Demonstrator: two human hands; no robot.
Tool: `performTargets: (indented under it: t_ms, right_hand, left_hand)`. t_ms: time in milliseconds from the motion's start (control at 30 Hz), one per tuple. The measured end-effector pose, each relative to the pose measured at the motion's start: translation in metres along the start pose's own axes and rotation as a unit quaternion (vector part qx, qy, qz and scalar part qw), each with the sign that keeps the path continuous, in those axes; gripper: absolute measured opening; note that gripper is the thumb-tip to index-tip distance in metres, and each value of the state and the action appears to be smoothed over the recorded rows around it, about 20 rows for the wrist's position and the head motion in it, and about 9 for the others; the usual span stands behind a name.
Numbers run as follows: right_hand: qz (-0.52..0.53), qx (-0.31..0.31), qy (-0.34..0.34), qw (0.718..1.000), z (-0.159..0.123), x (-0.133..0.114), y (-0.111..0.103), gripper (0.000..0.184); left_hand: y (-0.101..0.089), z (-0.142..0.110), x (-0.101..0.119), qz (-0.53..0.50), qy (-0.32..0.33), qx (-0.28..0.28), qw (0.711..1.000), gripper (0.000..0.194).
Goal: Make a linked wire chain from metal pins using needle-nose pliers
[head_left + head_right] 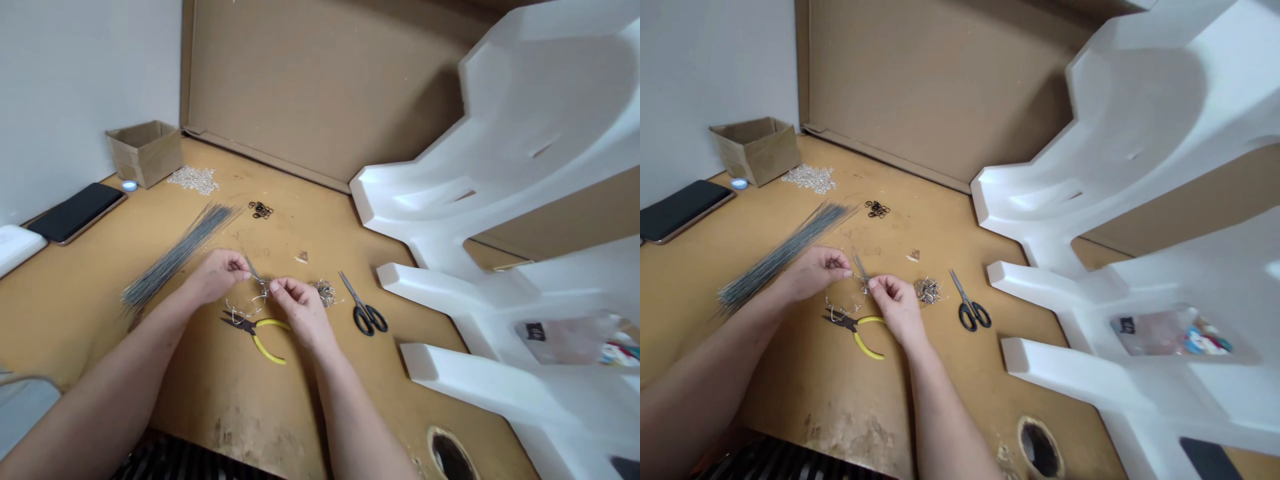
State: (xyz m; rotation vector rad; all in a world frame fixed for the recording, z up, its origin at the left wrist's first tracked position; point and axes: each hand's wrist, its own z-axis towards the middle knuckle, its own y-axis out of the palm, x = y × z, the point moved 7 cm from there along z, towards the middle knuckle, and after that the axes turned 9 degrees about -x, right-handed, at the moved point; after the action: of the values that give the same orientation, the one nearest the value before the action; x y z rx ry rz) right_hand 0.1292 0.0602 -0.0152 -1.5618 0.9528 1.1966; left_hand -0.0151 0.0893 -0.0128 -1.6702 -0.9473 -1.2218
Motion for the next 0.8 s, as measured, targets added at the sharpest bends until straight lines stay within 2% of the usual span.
performTargets:
  t_ms: [467,600,800]
  right_hand:
    - [0.019,-0.005,0.02,1.0,-0.0019,-0.0021,0.0001,0.035]
    - [0.01,0.004,0.018,1.0,-0.0011,-0.0013,-0.0016,0.031]
    - [-0.007,-0.017,0.038,0.999,0.0004,0.0023,0.0022,0.024]
  left_hand:
    - [0.0055,-0.001,0.0036,0.004,0.014,-0.013,1.0,0.005]
    - [0.0047,-0.0011,0.004,0.011,0.02,-0.005,1.0,0.005]
    - [0.0046,-0.0011,0.0041,0.025,0.024,-0.001,0.999,0.004]
